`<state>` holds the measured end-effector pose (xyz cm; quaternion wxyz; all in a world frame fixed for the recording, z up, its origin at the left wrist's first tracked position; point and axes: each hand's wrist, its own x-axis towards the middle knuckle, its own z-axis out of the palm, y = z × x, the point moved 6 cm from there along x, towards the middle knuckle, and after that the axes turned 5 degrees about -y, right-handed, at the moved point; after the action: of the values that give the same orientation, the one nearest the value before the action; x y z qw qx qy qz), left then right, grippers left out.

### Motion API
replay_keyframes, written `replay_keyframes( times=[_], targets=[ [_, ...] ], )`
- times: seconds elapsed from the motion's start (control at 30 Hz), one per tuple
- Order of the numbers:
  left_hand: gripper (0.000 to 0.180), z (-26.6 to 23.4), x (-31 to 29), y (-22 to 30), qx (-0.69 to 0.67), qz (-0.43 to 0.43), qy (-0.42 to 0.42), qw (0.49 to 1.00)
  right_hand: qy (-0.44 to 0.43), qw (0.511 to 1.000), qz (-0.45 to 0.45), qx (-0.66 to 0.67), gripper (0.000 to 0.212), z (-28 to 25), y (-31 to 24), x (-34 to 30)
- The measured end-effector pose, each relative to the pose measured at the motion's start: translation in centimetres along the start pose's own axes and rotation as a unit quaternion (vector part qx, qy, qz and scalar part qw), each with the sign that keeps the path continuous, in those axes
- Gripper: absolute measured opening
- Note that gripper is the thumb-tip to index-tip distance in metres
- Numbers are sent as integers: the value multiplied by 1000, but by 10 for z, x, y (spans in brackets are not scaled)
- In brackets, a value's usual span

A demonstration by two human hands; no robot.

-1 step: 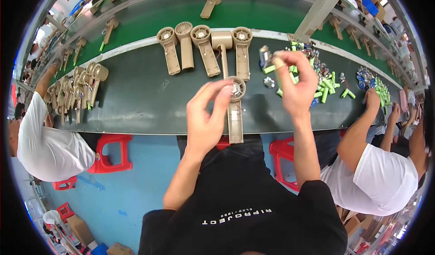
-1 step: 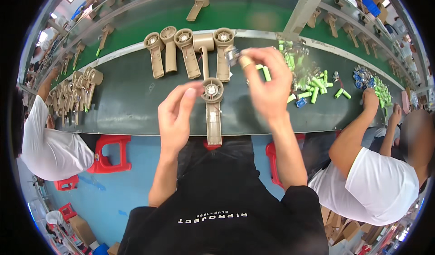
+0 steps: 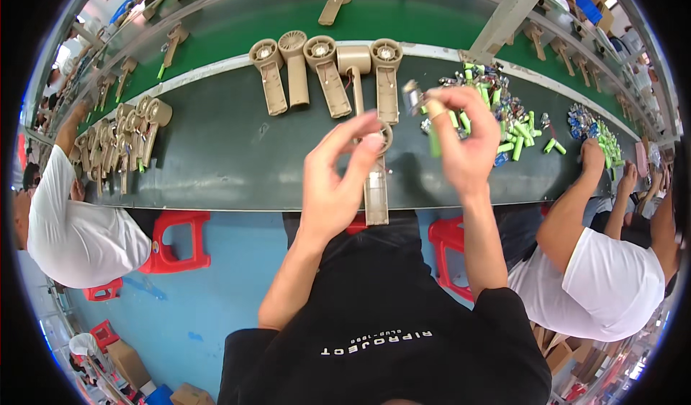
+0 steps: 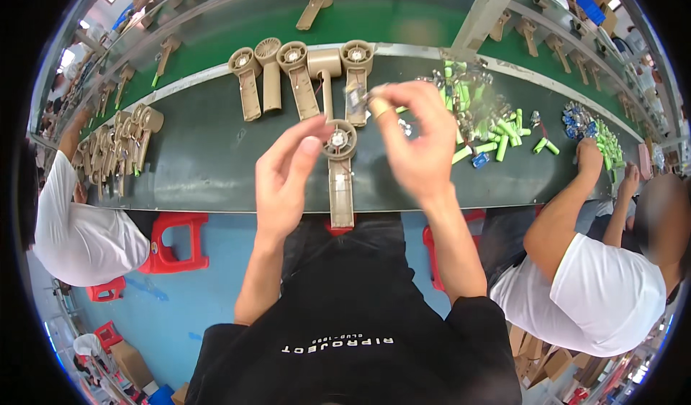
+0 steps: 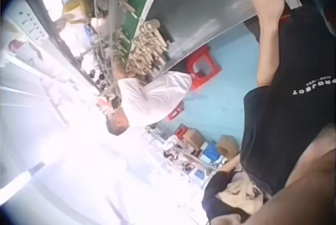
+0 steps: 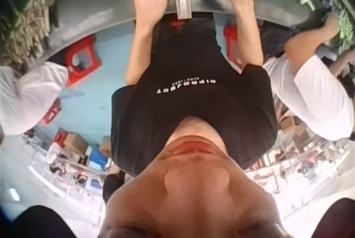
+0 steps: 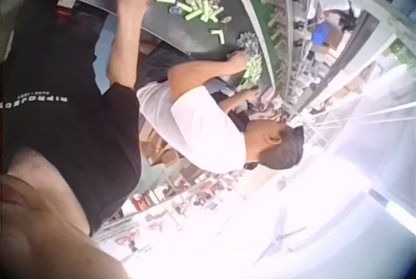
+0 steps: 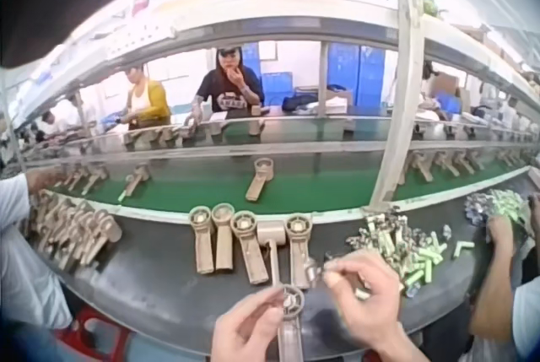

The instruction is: Assembling internal components of handheld portable fans on a factory production line.

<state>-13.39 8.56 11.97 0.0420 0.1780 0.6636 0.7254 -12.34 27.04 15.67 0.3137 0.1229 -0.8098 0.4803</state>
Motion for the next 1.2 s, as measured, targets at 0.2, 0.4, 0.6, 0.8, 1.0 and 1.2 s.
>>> replay_keyframes(
  times=[0.2,0.4,0.6,0.8,1.0,1.2],
  targets=[
    [34,-4,-20,-1,-101,-13,36,994,-79,992,28,92,16,32,-14,-53],
    [13,-4,-24,-3,283,48,-84,954,-8,924,274,265,16,19,48,-113],
    [9,21,-20,-30,454,87,-81,883,-50,942,239,229,17,42,56,-119],
    [8,-2,-23,-50,140,-88,-23,986,-96,973,160,139,22,62,41,-97],
    [8,-12,-29,-51,191,22,28,981,-93,989,108,49,20,76,33,-93],
    [19,-21,-31,-38,237,43,-3,971,-146,924,235,264,18,84,53,-97]
  ],
)
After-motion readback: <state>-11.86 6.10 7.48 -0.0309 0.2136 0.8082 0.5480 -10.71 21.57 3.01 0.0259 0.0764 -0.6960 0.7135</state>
